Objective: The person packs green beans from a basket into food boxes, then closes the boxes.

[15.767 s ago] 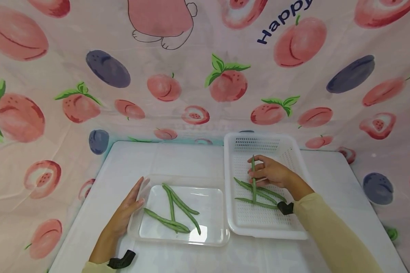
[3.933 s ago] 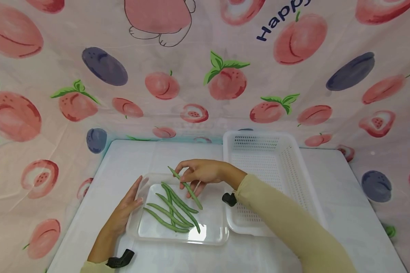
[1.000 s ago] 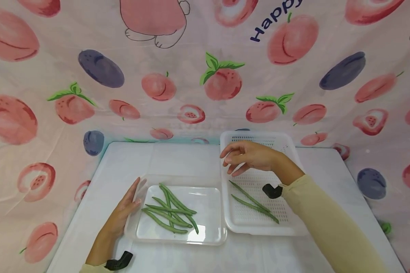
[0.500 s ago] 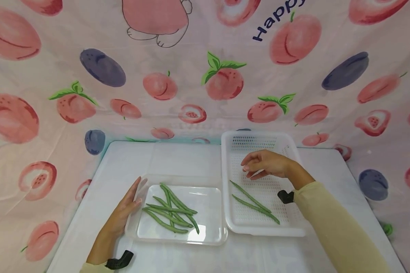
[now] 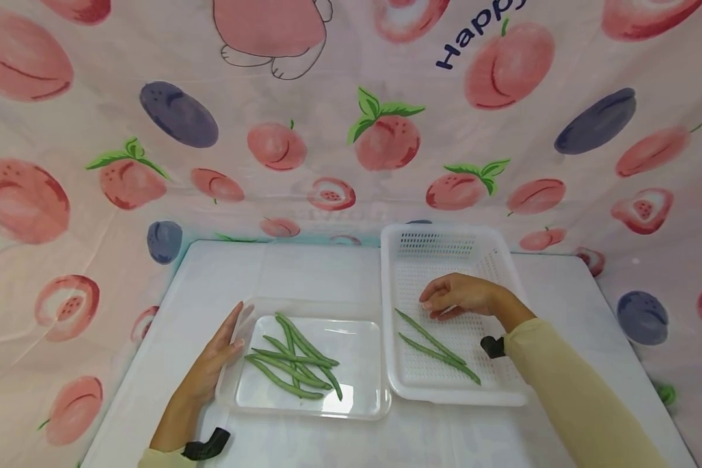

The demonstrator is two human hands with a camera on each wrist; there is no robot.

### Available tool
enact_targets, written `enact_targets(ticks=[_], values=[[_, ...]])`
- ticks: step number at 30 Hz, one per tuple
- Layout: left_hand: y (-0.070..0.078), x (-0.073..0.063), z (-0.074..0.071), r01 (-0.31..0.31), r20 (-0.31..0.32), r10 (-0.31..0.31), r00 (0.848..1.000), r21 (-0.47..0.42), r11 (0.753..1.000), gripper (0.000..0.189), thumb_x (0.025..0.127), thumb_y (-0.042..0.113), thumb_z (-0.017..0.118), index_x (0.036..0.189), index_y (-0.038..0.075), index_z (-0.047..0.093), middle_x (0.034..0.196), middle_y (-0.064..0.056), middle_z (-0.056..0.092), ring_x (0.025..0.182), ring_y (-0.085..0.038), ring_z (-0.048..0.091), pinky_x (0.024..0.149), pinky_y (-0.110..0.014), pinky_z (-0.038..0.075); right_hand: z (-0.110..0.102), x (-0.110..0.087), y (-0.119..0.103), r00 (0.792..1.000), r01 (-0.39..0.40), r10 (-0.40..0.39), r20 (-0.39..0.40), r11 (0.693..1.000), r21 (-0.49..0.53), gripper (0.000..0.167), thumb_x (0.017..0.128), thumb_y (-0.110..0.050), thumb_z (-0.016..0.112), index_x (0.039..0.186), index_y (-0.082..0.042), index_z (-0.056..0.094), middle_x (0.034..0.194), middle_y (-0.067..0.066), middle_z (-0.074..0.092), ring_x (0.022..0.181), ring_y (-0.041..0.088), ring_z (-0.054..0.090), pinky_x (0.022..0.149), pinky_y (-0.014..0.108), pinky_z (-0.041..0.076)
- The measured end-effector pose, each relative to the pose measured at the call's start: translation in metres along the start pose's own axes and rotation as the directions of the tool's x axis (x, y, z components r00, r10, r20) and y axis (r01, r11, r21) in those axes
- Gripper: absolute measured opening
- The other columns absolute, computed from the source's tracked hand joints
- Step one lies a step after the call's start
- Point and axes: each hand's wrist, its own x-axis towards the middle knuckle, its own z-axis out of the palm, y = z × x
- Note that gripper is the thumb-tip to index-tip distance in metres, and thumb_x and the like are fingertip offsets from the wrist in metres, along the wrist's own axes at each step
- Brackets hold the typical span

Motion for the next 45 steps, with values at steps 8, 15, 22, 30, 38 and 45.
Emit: enact_targets(ticks=[8,15,22,30,38,45], values=[[0.0,0.001,0.001,0.005,-0.004,-0.005,1.0,0.006,1.0,0.072,0.106,0.012,0.047,0.166,0.029,0.011,0.174,-0.002,0.001,0.159,-0.039,-0.003,0.119,-0.07,0.006,0.007,0.006,0.015,0.999,-0.039,0.04,0.018,0.998,-0.047,0.038,0.094,-0.023,0.074,0.122,0.001,0.065,0.112,0.013,0.071,0.101,0.024,0.069,0.094,0.04,0.059],[0.002,0.002,0.003,0.004,-0.003,-0.004,1.0,-0.005,1.0,0.072,0.106,0.011,0.046,0.166,0.028,0.01,0.174,-0.001,0.001,0.159,-0.038,-0.004,0.119,-0.069,0.005,0.013,0.011,0.022,0.998,-0.062,0.062,0.002,0.996,-0.06,0.035,0.092,-0.022,0.077,0.117,0.001,0.068,0.106,0.007,0.071,0.097,0.02,0.067,0.089,0.037,0.06],[0.001,0.001,0.003,0.007,-0.005,-0.007,1.0,-0.006,1.0,0.072,0.106,0.011,0.046,0.166,0.027,0.01,0.174,-0.002,0.001,0.159,-0.039,-0.003,0.119,-0.069,0.005,0.017,0.014,0.023,0.998,-0.063,0.06,-0.027,0.994,-0.092,0.033,0.09,-0.024,0.078,0.114,-0.003,0.07,0.097,0.004,0.071,0.091,0.018,0.065,0.082,0.033,0.058],[0.0,0.0,0.003,0.015,-0.001,-0.015,1.0,-0.008,1.0,0.072,0.106,0.011,0.045,0.166,0.03,0.01,0.174,-0.001,0.001,0.159,-0.039,-0.002,0.118,-0.068,0.009,0.021,0.019,0.027,0.997,-0.066,0.058,-0.053,0.984,-0.163,0.031,0.088,-0.029,0.081,0.108,-0.006,0.073,0.092,0.002,0.073,0.084,0.015,0.063,0.074,0.029,0.055],[0.001,0.0,0.003,0.022,-0.012,-0.022,1.0,-0.009,1.0,0.072,0.106,0.014,0.047,0.165,0.03,0.011,0.174,0.0,0.002,0.159,-0.037,-0.001,0.119,-0.066,0.008,0.026,0.025,0.025,0.99,-0.105,0.081,-0.112,0.968,-0.23,0.029,0.081,-0.03,0.086,0.098,-0.009,0.074,0.08,0.0,0.073,0.074,0.014,0.063,0.068,0.027,0.053],[0.001,0.0,0.001,0.011,0.001,-0.011,1.0,-0.01,1.0,0.072,0.106,0.013,0.046,0.166,0.03,0.01,0.174,-0.001,0.0,0.159,-0.038,-0.002,0.12,-0.067,0.005,0.027,0.029,0.021,0.994,-0.07,0.042,-0.096,0.951,-0.301,0.028,0.078,-0.028,0.089,0.088,-0.009,0.071,0.067,-0.003,0.063,0.063,0.013,0.054,0.059,0.026,0.045]])
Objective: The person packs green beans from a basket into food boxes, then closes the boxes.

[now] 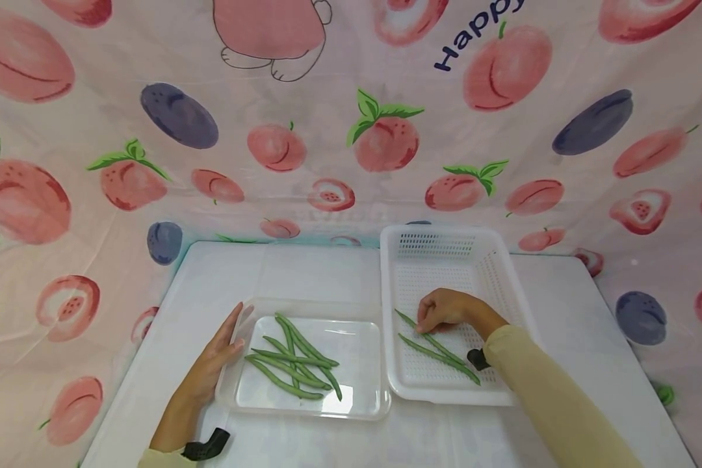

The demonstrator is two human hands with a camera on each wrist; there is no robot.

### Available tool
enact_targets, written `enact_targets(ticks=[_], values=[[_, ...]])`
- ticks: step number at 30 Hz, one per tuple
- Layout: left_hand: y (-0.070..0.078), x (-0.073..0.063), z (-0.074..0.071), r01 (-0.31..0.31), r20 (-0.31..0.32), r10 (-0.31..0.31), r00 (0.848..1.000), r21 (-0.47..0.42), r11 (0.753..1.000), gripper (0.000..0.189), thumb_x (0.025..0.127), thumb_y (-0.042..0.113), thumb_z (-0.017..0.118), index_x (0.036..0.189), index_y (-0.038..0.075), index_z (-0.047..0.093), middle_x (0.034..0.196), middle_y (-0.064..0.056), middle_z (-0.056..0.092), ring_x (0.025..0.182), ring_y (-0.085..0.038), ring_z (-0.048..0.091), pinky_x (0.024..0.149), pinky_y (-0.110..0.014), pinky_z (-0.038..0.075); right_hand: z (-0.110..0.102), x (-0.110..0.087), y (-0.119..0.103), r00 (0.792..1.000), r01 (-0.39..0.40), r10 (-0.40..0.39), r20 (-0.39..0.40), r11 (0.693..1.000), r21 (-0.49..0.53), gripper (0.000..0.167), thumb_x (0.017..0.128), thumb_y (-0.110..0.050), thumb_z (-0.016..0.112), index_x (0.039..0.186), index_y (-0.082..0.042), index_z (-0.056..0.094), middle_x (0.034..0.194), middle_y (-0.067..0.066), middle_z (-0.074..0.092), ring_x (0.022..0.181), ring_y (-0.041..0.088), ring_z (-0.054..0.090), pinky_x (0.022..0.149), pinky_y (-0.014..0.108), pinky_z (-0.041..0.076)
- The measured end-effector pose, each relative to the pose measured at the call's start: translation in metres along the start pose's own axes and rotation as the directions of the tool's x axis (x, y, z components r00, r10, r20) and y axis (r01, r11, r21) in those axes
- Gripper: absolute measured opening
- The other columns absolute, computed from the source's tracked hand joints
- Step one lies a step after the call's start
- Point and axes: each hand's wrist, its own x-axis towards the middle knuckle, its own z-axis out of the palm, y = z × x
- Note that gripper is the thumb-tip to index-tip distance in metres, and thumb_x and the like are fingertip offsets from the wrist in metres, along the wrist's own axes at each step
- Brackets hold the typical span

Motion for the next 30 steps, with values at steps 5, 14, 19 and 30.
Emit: enact_targets(ticks=[5,14,19,30], values=[[0.0,0.0,-0.001,0.014,-0.005,-0.014,1.0,-0.012,1.0,0.072,0.106,0.014,0.048,0.165,0.033,0.012,0.174,0.002,0.002,0.159,-0.035,-0.002,0.12,-0.065,0.006,0.001,0.002,0.0,0.999,0.039,-0.039,0.0,0.999,-0.006,0.028,0.077,-0.023,0.09,0.085,-0.008,0.069,0.064,-0.004,0.06,0.061,0.012,0.051,0.056,0.025,0.042],[-0.002,0.0,0.0,0.013,0.003,-0.013,1.0,-0.018,1.0,0.073,0.106,0.013,0.047,0.165,0.033,0.011,0.174,0.001,0.001,0.16,-0.036,-0.003,0.12,-0.066,0.006,0.002,0.001,0.003,0.998,0.06,-0.06,-0.006,0.997,-0.038,0.025,0.076,-0.019,0.089,0.084,-0.008,0.068,0.063,-0.004,0.062,0.06,0.011,0.05,0.055,0.024,0.04],[-0.002,0.0,0.0,0.015,0.004,-0.015,1.0,-0.013,1.0,0.073,0.106,0.013,0.047,0.165,0.031,0.01,0.174,0.001,0.001,0.16,-0.036,-0.003,0.12,-0.066,0.006,0.0,-0.001,0.005,0.998,0.064,-0.063,0.008,0.998,-0.027,0.024,0.078,-0.02,0.088,0.088,-0.008,0.069,0.065,-0.003,0.063,0.062,0.012,0.052,0.058,0.025,0.043],[0.001,0.0,-0.001,0.015,0.015,-0.015,1.0,-0.001,1.0,0.071,0.107,0.012,0.046,0.166,0.031,0.01,0.174,0.001,0.002,0.16,-0.036,-0.003,0.114,-0.02,0.027,-0.007,-0.004,0.012,0.993,0.049,-0.064,0.099,0.989,0.142,0.032,0.087,-0.022,0.081,0.112,-0.004,0.072,0.077,-0.002,0.066,0.072,0.012,0.058,0.069,0.027,0.053]])
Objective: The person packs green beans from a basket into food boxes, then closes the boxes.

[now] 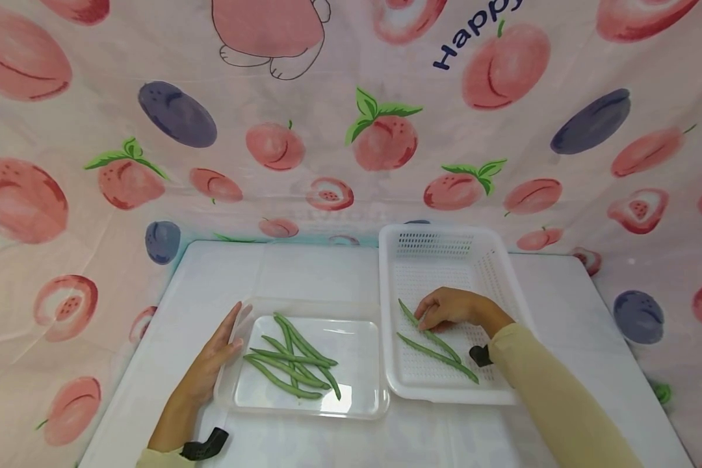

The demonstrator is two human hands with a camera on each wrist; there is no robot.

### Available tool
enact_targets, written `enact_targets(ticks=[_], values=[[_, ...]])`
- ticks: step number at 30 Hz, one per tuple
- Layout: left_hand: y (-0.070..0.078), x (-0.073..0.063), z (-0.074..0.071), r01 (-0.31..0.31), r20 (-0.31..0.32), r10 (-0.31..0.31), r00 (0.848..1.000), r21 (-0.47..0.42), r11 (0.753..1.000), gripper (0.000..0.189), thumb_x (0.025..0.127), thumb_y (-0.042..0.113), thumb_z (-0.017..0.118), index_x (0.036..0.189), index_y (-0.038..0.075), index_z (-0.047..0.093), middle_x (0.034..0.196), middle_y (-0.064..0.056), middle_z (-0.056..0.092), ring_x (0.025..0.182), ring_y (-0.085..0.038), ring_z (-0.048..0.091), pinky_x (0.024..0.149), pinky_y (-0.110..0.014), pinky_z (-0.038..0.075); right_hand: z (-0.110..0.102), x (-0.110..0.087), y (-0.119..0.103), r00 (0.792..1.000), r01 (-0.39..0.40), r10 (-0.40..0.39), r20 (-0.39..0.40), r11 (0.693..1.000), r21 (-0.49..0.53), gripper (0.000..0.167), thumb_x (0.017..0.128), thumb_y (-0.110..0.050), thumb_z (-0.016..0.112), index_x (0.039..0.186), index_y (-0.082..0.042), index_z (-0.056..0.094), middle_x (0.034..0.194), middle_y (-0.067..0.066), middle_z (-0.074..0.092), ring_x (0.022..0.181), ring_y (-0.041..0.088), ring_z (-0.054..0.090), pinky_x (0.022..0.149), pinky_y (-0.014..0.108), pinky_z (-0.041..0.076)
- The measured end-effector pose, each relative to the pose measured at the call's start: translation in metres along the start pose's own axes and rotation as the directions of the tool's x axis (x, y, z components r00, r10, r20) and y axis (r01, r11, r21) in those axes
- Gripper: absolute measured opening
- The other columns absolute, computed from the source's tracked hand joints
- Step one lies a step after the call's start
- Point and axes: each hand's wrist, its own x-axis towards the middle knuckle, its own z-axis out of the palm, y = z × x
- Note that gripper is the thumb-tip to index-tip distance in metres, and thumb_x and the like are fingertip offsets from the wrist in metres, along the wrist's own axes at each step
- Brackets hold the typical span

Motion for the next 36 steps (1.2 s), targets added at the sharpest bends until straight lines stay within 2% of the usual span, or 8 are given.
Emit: enact_targets(ticks=[2,5,12,15,19,26,30,36], values=[[-0.001,0.0,0.0,-0.003,-0.001,0.003,1.0,-0.007,1.0,0.071,0.106,0.012,0.046,0.166,0.031,0.011,0.174,0.0,0.002,0.159,-0.037,-0.003,0.108,-0.013,0.03,0.0,-0.001,0.0,1.0,-0.014,0.014,0.015,0.999,0.028,0.033,0.089,-0.023,0.08,0.114,-0.003,0.071,0.08,-0.002,0.067,0.073,0.012,0.06,0.07,0.028,0.056],[-0.001,0.0,0.001,0.0,-0.006,0.0,1.0,-0.003,1.0,0.071,0.106,0.013,0.046,0.165,0.031,0.011,0.174,0.001,0.003,0.159,-0.037,-0.001,0.109,-0.014,0.03,0.001,-0.003,0.0,0.998,-0.053,0.049,0.044,0.995,0.084,0.032,0.091,-0.023,0.077,0.115,-0.003,0.07,0.083,-0.002,0.065,0.072,0.012,0.059,0.069,0.029,0.056],[0.0,0.0,0.004,0.014,-0.025,-0.014,1.0,-0.001,1.0,0.072,0.106,0.011,0.046,0.165,0.034,0.012,0.174,0.005,0.005,0.16,-0.034,0.002,0.12,-0.052,0.018,0.002,-0.008,-0.004,0.994,-0.076,0.062,0.094,0.986,0.15,0.029,0.096,-0.021,0.071,0.118,-0.002,0.065,0.088,-0.001,0.064,0.076,0.014,0.055,0.068,0.032,0.056],[0.0,0.0,0.004,0.01,-0.022,-0.01,1.0,-0.011,1.0,0.072,0.106,0.011,0.046,0.165,0.033,0.012,0.174,0.004,0.004,0.16,-0.035,0.001,0.12,-0.06,0.014,0.0,-0.011,-0.006,0.995,-0.057,0.042,0.09,0.984,0.168,0.032,0.099,-0.022,0.067,0.123,-0.002,0.061,0.098,0.005,0.072,0.083,0.016,0.062,0.071,0.036,0.058],[0.0,-0.001,0.003,0.005,-0.017,-0.005,1.0,-0.017,1.0,0.072,0.106,0.011,0.046,0.165,0.033,0.011,0.174,0.003,0.002,0.16,-0.036,0.0,0.119,-0.062,0.014,-0.004,-0.015,-0.011,0.997,-0.033,0.018,0.077,0.98,0.196,0.037,0.103,-0.026,0.061,0.13,-0.002,0.052,0.113,0.015,0.073,0.089,0.024,0.071,0.073,0.04,0.06],[0.0,-0.001,0.002,0.001,-0.016,-0.002,1.0,-0.03,1.0,0.072,0.106,0.015,0.048,0.165,0.033,0.011,0.174,0.003,0.001,0.16,-0.036,-0.001,0.119,-0.064,0.012,-0.007,-0.02,-0.022,0.998,-0.004,-0.016,0.067,0.957,0.29,0.045,0.106,-0.027,0.056,0.139,0.0,0.042,0.116,0.022,0.067,0.091,0.035,0.074,0.074,0.043,0.062],[0.001,-0.001,0.003,0.001,-0.017,-0.001,1.0,-0.026,1.0,0.072,0.106,0.011,0.046,0.165,0.032,0.011,0.174,0.003,0.001,0.16,-0.036,-0.003,0.12,-0.064,0.01,-0.009,-0.023,-0.028,0.996,0.036,-0.061,0.071,0.946,0.323,0.046,0.106,-0.029,0.055,0.14,-0.001,0.041,0.113,0.021,0.068,0.088,0.031,0.074,0.074,0.043,0.062],[0.002,0.0,0.003,0.001,-0.013,-0.002,1.0,-0.026,1.0,0.072,0.106,0.01,0.045,0.165,0.034,0.011,0.174,0.003,0.001,0.16,-0.035,-0.002,0.12,-0.062,0.011,-0.016,-0.031,-0.04,0.97,0.149,-0.21,0.121,0.911,0.385,0.025,0.109,-0.017,0.048,0.132,-0.01,0.049,0.101,0.006,0.072,0.085,0.024,0.074,0.071,0.041,0.063]])
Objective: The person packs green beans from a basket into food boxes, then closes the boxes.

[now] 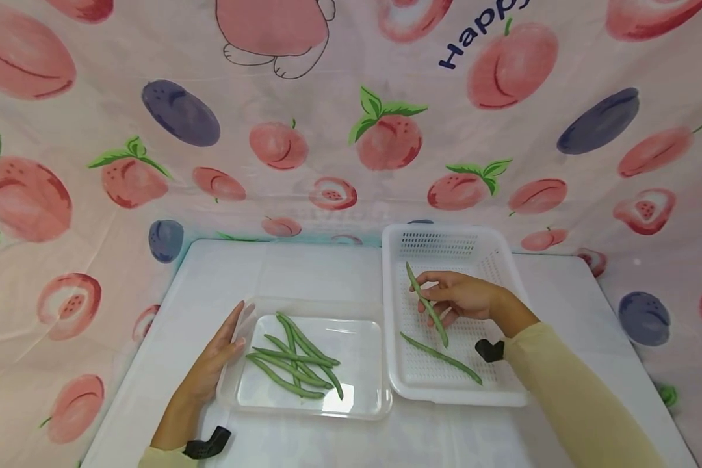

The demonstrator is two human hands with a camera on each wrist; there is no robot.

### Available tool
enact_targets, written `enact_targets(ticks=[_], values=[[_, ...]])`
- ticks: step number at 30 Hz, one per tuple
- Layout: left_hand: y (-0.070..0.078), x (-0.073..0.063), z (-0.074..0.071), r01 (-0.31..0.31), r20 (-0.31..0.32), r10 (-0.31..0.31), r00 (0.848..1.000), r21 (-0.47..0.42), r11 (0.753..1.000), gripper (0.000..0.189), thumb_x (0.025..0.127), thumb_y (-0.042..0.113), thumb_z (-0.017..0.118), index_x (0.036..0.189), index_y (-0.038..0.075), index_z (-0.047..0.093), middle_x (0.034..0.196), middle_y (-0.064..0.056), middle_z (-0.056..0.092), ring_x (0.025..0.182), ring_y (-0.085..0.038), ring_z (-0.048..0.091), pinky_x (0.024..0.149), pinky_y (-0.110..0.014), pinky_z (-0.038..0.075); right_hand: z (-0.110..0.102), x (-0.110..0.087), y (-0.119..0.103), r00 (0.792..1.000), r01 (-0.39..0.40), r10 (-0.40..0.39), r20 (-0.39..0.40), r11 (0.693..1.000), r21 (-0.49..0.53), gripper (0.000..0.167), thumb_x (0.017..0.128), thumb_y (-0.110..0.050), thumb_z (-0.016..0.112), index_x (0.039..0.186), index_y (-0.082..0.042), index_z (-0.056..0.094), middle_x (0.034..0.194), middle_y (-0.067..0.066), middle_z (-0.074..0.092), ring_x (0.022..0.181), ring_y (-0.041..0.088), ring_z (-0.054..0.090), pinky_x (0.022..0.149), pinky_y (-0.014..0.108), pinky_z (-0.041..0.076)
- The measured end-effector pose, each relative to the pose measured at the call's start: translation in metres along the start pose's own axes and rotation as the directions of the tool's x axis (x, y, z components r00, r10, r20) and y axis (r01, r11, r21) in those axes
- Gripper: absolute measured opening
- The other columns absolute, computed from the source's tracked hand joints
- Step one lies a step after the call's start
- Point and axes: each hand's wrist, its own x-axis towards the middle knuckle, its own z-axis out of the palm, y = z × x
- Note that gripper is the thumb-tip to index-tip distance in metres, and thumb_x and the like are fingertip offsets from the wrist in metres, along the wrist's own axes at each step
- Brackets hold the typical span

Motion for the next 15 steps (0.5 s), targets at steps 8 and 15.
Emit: enact_targets(ticks=[8,15], values=[[-0.002,0.002,-0.001,-0.011,0.009,0.011,1.0,0.017,1.0,0.072,0.106,0.009,0.043,0.166,0.025,0.007,0.174,-0.001,0.0,0.159,-0.039,-0.003,0.119,-0.064,0.011,0.013,0.005,-0.026,0.984,0.102,-0.107,0.139,0.994,0.047,0.029,0.106,-0.002,0.048,0.133,-0.012,0.048,0.105,0.004,0.071,0.086,0.021,0.075,0.073,0.038,0.063],[-0.002,0.001,-0.001,-0.009,0.004,0.009,1.0,0.003,1.0,0.072,0.106,0.009,0.044,0.166,0.025,0.008,0.174,-0.001,0.001,0.159,-0.039,-0.002,0.119,-0.064,0.012,0.034,0.019,-0.048,0.99,0.073,-0.073,0.12,0.997,-0.001,0.038,0.102,-0.003,0.057,0.135,0.001,0.04,0.102,0.009,0.068,0.08,0.022,0.074,0.068,0.037,0.063]])
